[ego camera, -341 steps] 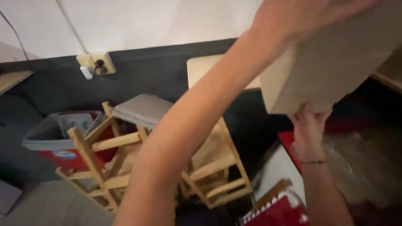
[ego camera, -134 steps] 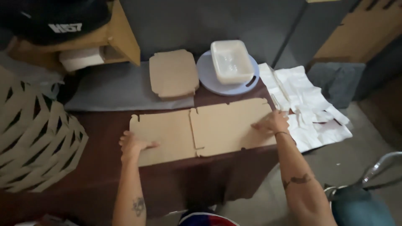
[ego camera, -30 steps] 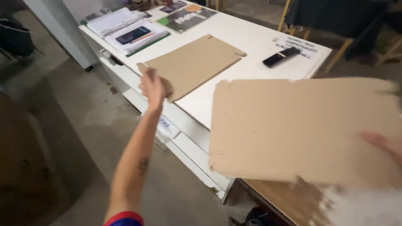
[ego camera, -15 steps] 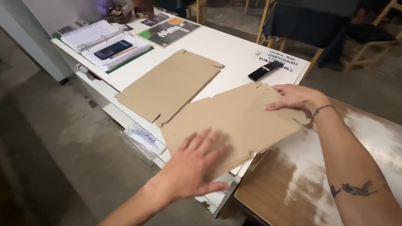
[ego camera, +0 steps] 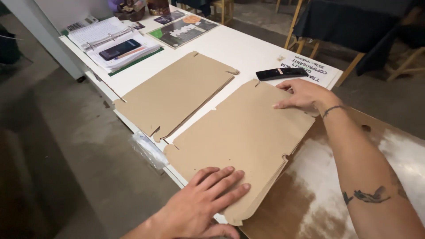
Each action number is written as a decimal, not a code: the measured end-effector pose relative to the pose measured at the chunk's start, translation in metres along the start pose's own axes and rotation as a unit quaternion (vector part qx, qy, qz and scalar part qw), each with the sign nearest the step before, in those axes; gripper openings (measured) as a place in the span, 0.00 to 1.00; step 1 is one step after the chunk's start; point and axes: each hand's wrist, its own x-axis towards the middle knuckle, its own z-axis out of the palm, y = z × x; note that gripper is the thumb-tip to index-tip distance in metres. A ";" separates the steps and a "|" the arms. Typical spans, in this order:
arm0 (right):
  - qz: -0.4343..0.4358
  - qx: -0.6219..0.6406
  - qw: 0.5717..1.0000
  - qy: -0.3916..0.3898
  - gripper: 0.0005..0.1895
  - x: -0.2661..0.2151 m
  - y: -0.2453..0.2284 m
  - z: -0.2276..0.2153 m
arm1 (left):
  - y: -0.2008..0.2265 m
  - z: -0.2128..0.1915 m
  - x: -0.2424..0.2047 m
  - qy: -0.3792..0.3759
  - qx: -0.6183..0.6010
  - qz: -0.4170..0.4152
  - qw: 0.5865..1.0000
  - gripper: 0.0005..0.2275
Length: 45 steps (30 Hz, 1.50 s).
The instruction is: The person assembles flat cardboard pieces into small rectangular boxes by hand. They fold the sides and tuck the flaps into slots to form the box structure, repeating the process for multiple units and stacking the finished boxes on a table.
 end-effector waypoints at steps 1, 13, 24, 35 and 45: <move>0.001 0.030 1.000 0.002 0.39 0.005 0.000 -0.001 | 0.002 0.002 0.006 0.016 -0.027 -0.017 0.999 0.33; -0.161 0.048 0.975 0.148 0.39 0.071 0.001 0.005 | -0.024 -0.014 0.040 0.023 -0.089 -0.143 0.986 0.27; -0.045 0.187 0.953 0.235 0.38 -0.161 0.099 -0.028 | 0.063 0.011 0.054 0.143 0.057 -0.088 0.984 0.31; 0.193 -0.137 0.812 0.534 0.51 -0.517 0.178 0.167 | 0.173 0.210 0.152 0.035 0.013 0.177 0.984 0.08; 0.104 -0.247 0.885 0.380 0.14 -0.539 0.208 0.203 | 0.193 0.237 0.205 0.030 -0.105 0.220 0.969 0.10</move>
